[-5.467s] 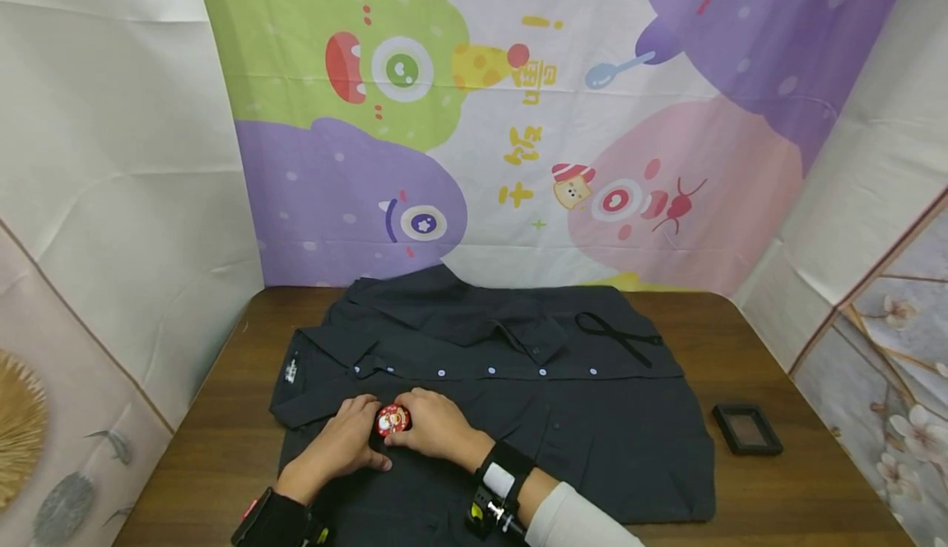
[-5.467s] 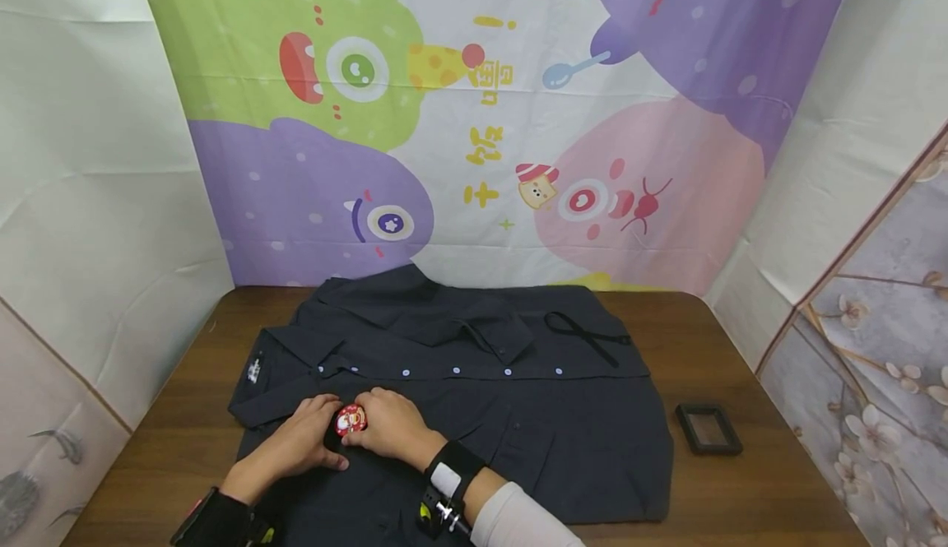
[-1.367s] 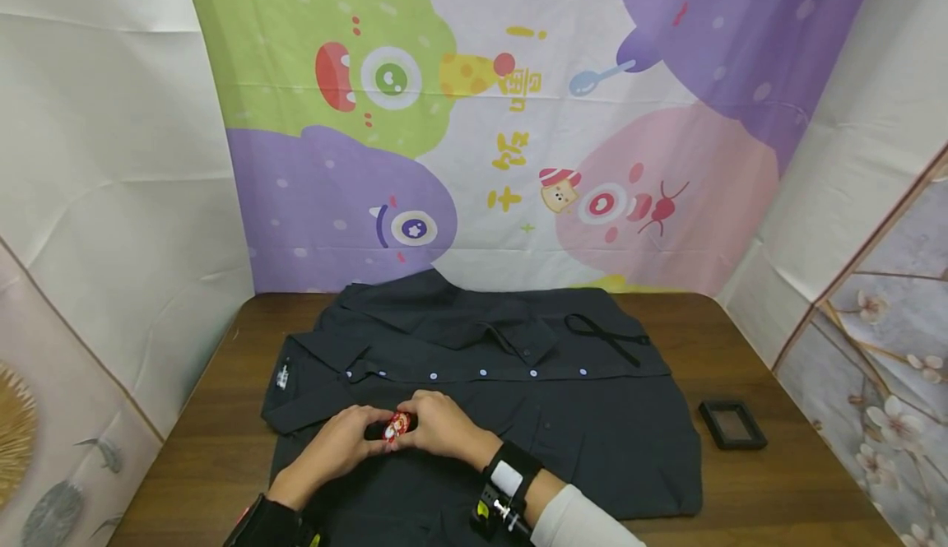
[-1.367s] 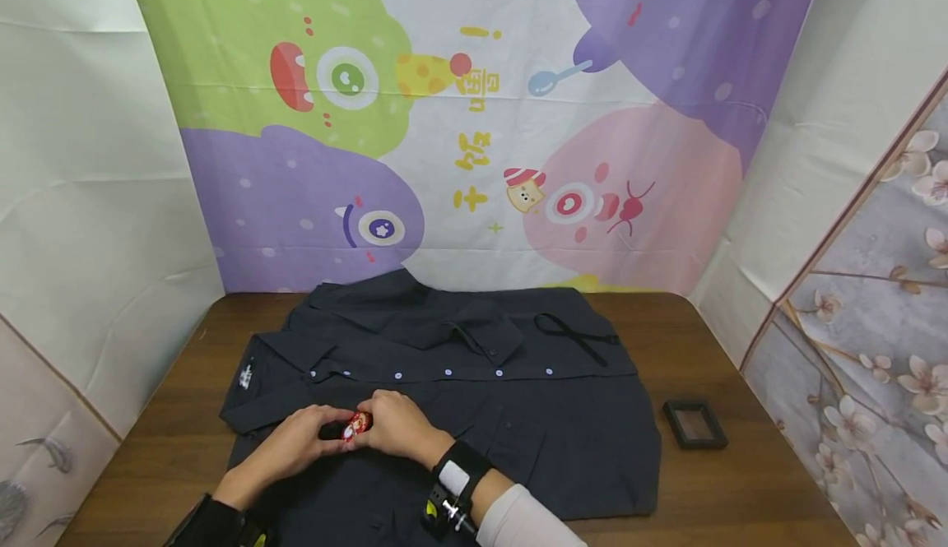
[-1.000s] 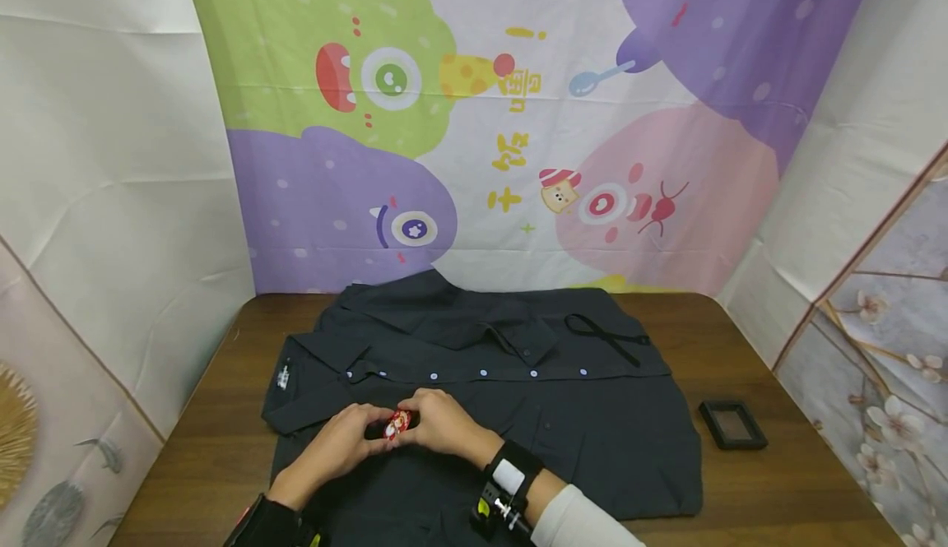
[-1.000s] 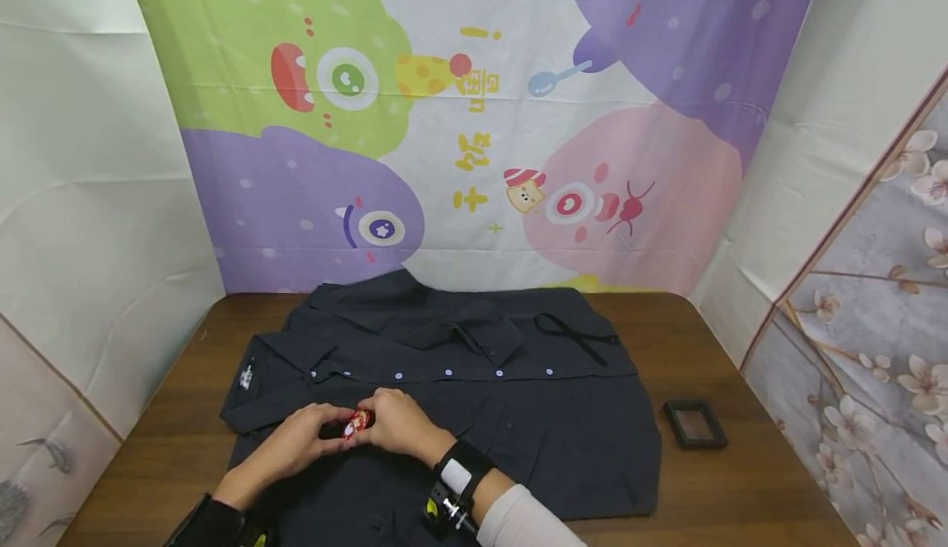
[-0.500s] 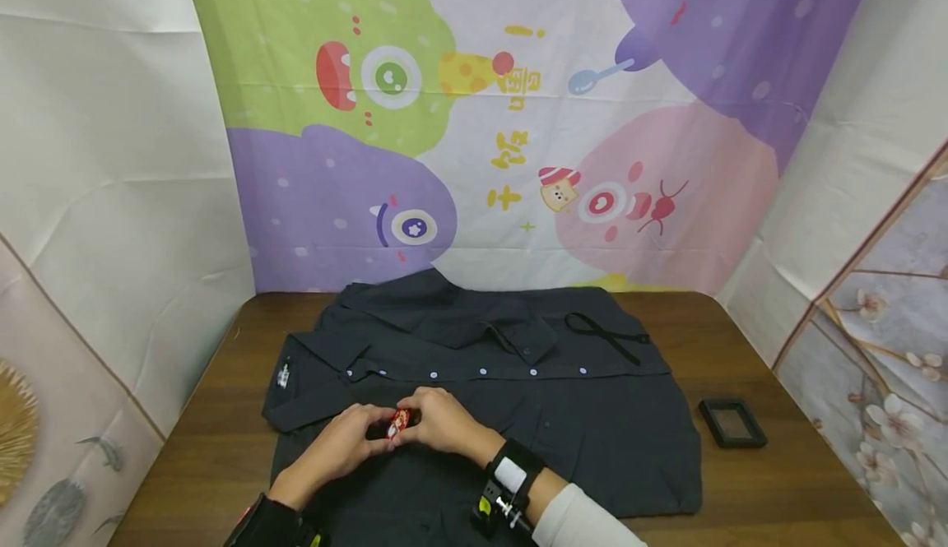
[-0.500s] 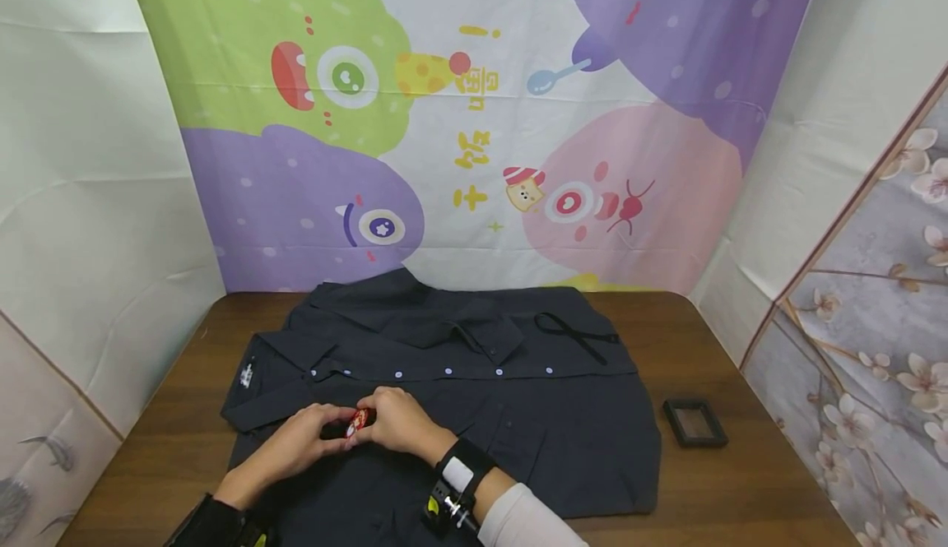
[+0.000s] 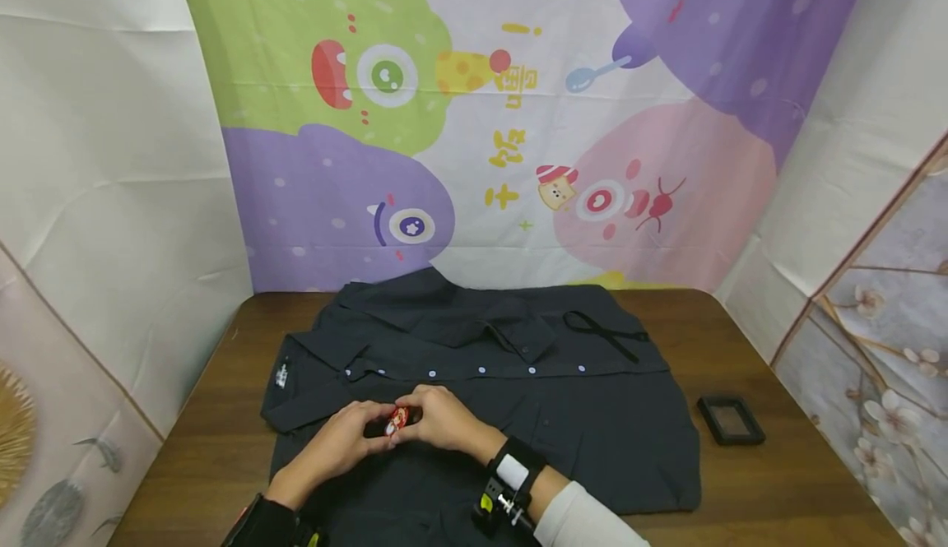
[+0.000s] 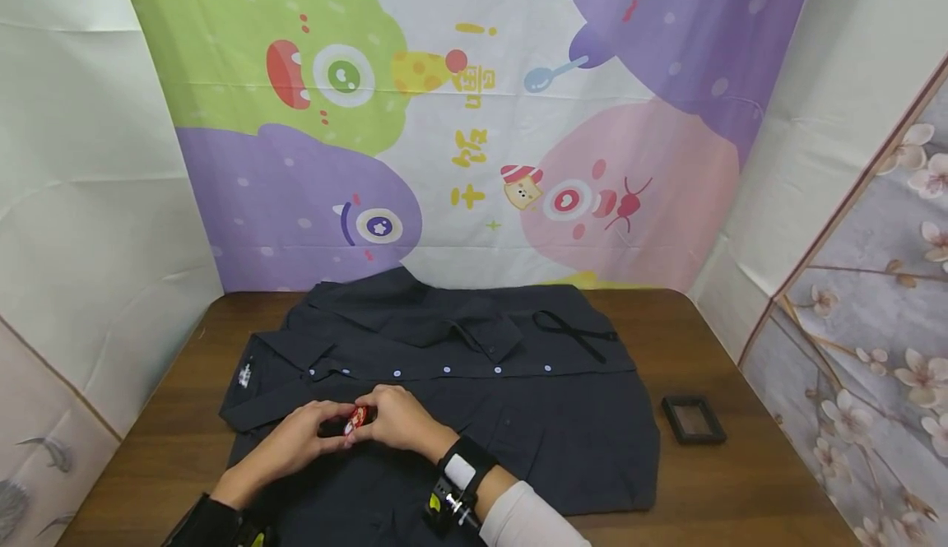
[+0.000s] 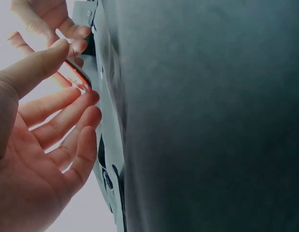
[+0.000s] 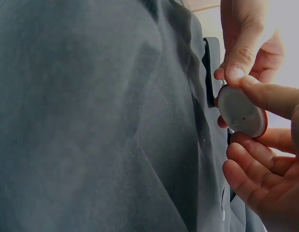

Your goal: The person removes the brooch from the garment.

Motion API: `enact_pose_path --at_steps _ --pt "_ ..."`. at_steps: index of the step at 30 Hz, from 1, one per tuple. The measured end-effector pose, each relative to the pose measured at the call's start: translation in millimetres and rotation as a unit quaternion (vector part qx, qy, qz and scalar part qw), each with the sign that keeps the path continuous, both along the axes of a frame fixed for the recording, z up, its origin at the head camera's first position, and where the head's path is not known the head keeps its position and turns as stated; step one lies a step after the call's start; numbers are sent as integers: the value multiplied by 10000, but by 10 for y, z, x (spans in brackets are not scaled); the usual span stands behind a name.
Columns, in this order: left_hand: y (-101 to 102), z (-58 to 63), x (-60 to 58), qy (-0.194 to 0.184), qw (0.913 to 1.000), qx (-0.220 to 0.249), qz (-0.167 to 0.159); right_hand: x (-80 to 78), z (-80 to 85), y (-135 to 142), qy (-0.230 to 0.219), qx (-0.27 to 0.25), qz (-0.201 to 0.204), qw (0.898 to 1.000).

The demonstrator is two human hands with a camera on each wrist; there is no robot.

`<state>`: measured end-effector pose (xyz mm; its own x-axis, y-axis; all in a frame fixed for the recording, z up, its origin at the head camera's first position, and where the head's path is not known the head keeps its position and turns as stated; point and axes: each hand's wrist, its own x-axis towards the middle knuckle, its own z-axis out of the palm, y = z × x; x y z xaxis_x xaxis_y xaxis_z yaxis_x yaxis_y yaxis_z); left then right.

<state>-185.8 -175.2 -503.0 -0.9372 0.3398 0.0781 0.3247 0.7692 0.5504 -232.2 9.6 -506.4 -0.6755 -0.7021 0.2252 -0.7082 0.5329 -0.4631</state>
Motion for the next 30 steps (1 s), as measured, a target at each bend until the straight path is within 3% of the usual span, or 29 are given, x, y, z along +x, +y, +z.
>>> enact_pose_path --at_steps 16,30 --pt "-41 18 2 -39 9995 234 -218 -2 33 -13 -226 -306 57 9993" --pt "-78 29 0 -52 9977 631 -227 10 63 -38 -724 -1025 -307 9916"
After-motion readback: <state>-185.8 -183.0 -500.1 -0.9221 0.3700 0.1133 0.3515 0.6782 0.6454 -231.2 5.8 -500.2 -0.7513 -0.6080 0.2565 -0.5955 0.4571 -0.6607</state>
